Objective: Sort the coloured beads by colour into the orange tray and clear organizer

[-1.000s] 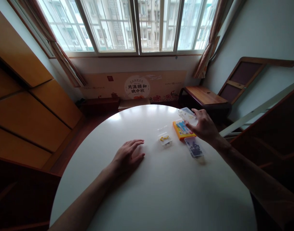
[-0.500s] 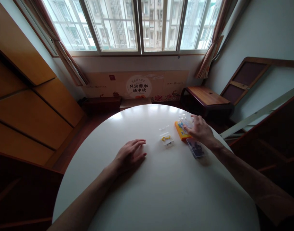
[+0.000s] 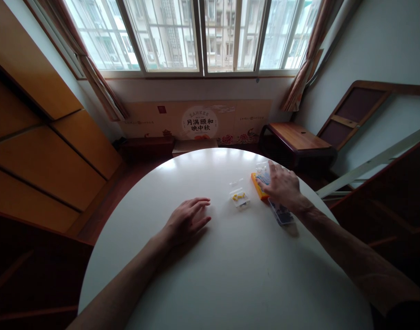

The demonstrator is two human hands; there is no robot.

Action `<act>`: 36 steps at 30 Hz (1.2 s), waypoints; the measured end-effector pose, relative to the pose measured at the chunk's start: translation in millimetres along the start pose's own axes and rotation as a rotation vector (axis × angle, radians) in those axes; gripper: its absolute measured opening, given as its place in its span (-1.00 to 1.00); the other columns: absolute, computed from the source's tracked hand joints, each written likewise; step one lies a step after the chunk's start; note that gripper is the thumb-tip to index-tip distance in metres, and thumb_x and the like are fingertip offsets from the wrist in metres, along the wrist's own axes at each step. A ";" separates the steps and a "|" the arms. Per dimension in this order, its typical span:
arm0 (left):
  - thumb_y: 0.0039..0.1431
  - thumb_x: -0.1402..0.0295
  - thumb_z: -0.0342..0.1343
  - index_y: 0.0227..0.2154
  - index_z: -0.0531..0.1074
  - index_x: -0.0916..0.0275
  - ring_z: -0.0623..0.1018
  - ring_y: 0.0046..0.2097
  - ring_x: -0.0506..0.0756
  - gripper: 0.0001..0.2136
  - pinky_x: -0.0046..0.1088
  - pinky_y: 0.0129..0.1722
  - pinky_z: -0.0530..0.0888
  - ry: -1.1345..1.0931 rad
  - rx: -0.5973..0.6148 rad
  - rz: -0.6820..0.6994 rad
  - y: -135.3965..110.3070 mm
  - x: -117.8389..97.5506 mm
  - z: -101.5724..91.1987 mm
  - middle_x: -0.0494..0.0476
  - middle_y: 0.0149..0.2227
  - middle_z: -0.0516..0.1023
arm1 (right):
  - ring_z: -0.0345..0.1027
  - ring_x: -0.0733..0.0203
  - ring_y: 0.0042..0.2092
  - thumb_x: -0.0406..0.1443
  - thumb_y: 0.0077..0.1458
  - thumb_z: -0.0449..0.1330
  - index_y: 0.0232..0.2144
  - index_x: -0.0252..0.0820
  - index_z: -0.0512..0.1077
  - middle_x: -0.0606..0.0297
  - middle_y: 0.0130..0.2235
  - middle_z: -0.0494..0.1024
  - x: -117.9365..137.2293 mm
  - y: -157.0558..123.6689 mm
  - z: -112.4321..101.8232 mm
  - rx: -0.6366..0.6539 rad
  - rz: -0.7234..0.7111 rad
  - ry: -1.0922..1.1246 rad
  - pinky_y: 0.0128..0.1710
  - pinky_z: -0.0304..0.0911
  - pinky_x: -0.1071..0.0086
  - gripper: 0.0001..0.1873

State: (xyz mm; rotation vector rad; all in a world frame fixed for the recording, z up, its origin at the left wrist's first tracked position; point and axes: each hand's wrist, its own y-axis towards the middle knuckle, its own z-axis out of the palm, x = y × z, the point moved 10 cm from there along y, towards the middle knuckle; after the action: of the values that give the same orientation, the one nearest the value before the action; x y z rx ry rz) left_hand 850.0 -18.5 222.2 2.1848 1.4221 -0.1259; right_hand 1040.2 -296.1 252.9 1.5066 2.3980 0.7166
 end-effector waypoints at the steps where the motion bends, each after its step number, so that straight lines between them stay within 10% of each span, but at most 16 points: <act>1: 0.45 0.13 0.18 0.17 0.48 0.08 0.63 0.22 0.25 -0.67 -0.10 0.24 0.57 0.000 0.000 0.000 0.0 0.5 0.4 0.23 0.24 0.60 | 0.40 -0.44 0.19 0.10 0.34 0.12 0.41 -0.39 0.18 -0.35 0.26 0.45 4.6 -0.9 -8.2 -0.043 -0.028 0.029 0.17 0.27 -0.22 -0.15; 4: 0.45 0.14 0.18 0.17 0.47 0.09 0.63 0.23 0.26 -0.68 -0.08 0.24 0.57 0.005 0.005 0.000 -0.1 2.0 2.3 0.22 0.25 0.60 | 0.20 -0.36 0.41 -0.02 0.37 0.16 0.44 -0.29 0.18 -0.21 0.42 0.31 33.1 -9.4 -29.4 -0.102 -0.217 0.138 0.37 0.16 -0.21 -0.25; 10: 0.46 0.14 0.17 0.17 0.46 0.09 0.62 0.23 0.26 -0.68 -0.09 0.25 0.56 0.000 0.018 -0.010 0.5 1.0 1.4 0.21 0.26 0.60 | 0.15 -0.22 0.49 -0.22 0.25 0.28 0.43 -0.16 0.27 -0.02 0.47 0.31 104.6 -55.2 -18.4 0.174 -0.675 0.300 0.49 0.11 -0.18 -0.26; 36: 0.46 0.14 0.16 0.16 0.49 0.09 0.64 0.21 0.26 -0.68 -0.10 0.23 0.59 -0.013 0.007 -0.018 1.9 -4.2 -3.4 0.22 0.23 0.62 | 0.40 -0.20 0.32 -0.26 0.42 0.20 0.35 -0.21 0.41 -0.05 0.41 0.42 114.7 -85.2 -28.1 0.179 -0.692 0.275 0.36 0.32 -0.17 -0.49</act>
State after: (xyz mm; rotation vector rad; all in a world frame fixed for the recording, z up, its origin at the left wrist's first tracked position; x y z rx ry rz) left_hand 849.1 -20.9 227.3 2.1733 1.4369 -0.1519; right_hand 909.8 -232.2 241.6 0.5453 2.9780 0.5753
